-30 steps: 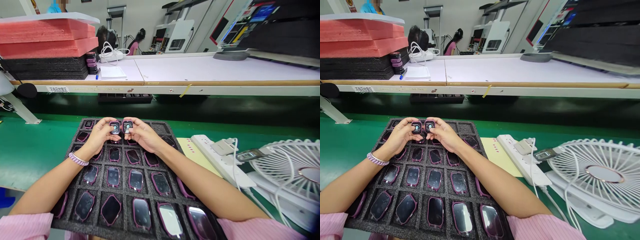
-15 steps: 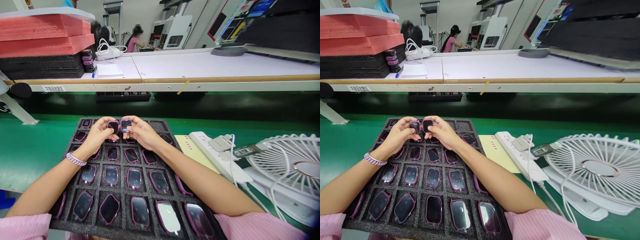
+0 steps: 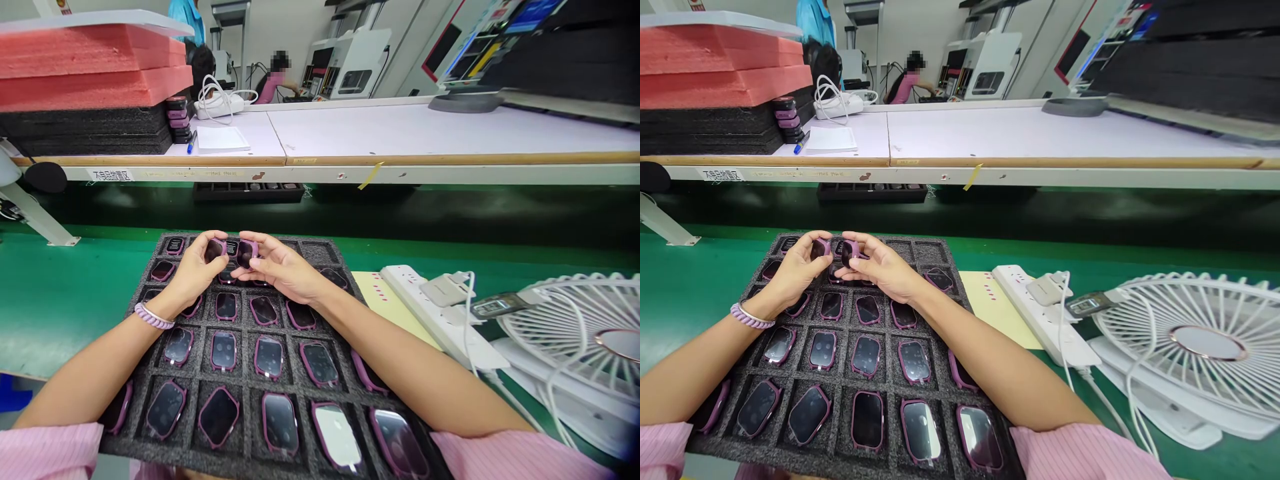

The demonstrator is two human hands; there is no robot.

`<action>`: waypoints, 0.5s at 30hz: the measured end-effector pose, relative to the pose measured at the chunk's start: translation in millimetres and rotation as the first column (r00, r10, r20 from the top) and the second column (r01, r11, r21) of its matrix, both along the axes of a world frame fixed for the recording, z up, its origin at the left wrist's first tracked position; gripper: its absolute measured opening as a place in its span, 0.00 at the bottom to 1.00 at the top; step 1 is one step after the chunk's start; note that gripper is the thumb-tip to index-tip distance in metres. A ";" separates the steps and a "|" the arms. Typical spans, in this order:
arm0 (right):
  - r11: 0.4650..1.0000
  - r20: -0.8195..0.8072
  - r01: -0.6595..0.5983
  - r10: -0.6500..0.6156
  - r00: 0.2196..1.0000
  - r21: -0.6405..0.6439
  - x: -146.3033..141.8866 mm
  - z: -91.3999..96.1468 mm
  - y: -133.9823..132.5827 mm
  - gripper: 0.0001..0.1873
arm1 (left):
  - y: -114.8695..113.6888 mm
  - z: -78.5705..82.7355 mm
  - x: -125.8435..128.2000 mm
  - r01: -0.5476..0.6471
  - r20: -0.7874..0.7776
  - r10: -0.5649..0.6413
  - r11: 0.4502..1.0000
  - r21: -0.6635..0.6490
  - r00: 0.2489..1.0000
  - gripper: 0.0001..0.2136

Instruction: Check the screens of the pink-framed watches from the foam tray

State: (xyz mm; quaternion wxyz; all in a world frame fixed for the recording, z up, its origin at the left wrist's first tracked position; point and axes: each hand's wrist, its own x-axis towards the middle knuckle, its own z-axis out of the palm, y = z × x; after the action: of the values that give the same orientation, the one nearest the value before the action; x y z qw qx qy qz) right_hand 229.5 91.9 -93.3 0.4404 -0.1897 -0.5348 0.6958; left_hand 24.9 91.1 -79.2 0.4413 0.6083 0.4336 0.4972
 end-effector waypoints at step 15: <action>1.000 -0.030 -0.010 0.010 0.999 -0.003 1.0 -0.6 2.4 0.28 | -0.6 -2.0 -2.2 -0.024 -0.115 0.038 0.992 0.122 0.993 0.21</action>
State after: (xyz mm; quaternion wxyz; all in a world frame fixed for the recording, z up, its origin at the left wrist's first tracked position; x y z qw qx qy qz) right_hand 230.4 94.4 -93.9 0.4445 -0.1771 -0.5277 0.7018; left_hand 22.7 90.5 -81.2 0.3697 0.6551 0.4373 0.4928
